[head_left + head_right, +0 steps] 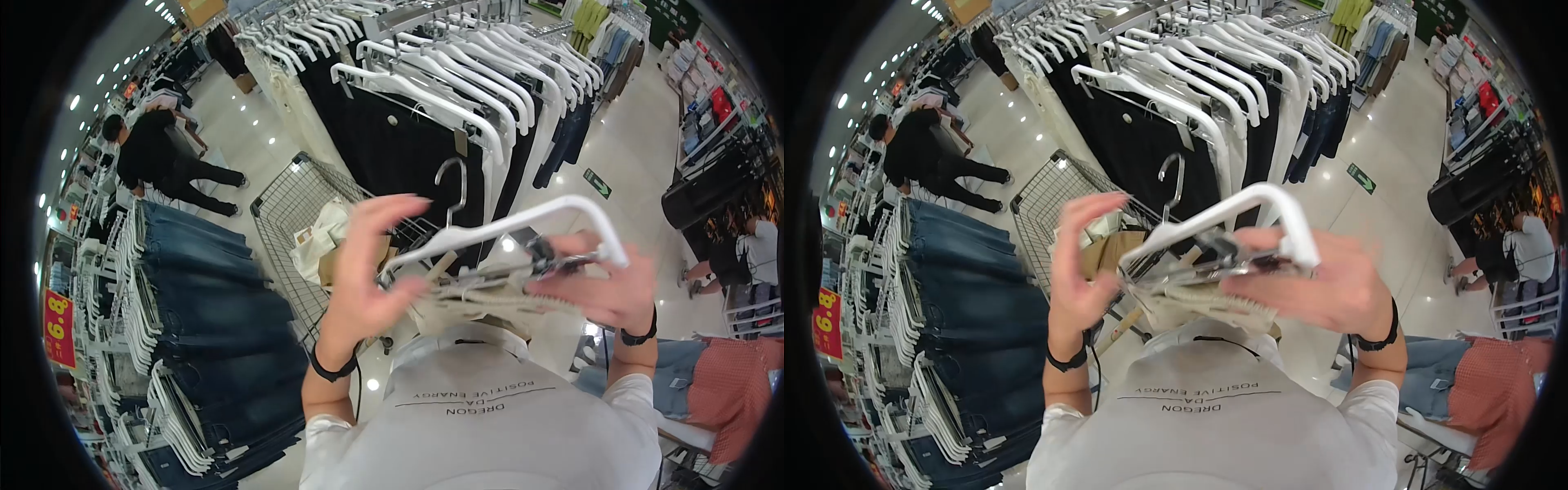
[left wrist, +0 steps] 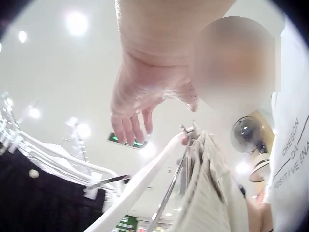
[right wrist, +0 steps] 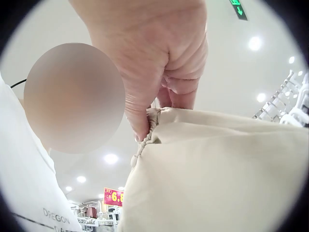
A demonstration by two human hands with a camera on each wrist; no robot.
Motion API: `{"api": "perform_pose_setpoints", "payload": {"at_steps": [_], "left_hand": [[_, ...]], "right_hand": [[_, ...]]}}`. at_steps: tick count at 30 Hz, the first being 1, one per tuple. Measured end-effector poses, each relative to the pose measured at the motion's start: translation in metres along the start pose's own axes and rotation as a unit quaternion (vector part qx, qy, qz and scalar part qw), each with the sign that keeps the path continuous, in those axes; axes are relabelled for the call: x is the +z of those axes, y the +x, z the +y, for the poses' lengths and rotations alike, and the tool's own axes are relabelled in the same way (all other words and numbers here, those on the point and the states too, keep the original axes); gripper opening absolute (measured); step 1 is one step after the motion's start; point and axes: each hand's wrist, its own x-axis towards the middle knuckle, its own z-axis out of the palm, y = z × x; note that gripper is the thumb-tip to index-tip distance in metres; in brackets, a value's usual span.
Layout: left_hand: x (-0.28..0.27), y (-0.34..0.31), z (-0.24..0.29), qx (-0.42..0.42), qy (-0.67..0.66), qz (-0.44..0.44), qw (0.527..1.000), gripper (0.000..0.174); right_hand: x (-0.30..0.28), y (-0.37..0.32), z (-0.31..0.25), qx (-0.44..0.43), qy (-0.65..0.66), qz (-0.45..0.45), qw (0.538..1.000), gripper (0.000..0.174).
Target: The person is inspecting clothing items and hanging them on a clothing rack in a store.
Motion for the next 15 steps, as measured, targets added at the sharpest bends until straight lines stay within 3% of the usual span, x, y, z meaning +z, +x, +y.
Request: {"api": "perform_pose_setpoints", "payload": {"at_steps": [2, 3, 5, 6, 8, 12, 15], "left_hand": [[0.014, 0.021, 0.021, 0.005, -0.134, -0.098, 0.986, 0.065], [0.022, 0.026, 0.024, 0.002, -0.133, -0.094, 0.987, 0.065], [0.033, 0.032, 0.028, -0.154, -0.351, -0.223, 0.896, 0.068], [0.034, 0.033, 0.028, -0.155, -0.350, -0.222, 0.897, 0.068], [0.035, 0.034, 0.028, -0.252, -0.353, -0.195, 0.880, 0.067], [0.038, 0.026, 0.035, -0.224, -0.318, -0.104, 0.915, 0.058], [0.028, 0.027, 0.041, -0.242, -0.329, -0.101, 0.907, 0.047]], "right_hand": [[0.008, 0.004, -0.008, 0.011, 0.081, -0.028, 0.996, 0.027], [0.011, 0.004, -0.005, 0.009, 0.083, -0.032, 0.996, 0.027], [0.018, 0.003, 0.003, -0.058, 0.081, -0.032, 0.995, 0.027], [0.016, 0.004, 0.002, -0.060, 0.082, -0.033, 0.994, 0.027], [0.011, 0.004, -0.001, -0.011, 0.078, -0.062, 0.995, 0.025], [0.012, -0.003, 0.008, -0.022, 0.056, -0.055, 0.997, 0.025], [0.014, -0.003, 0.009, -0.028, 0.038, -0.043, 0.998, 0.027]]}}
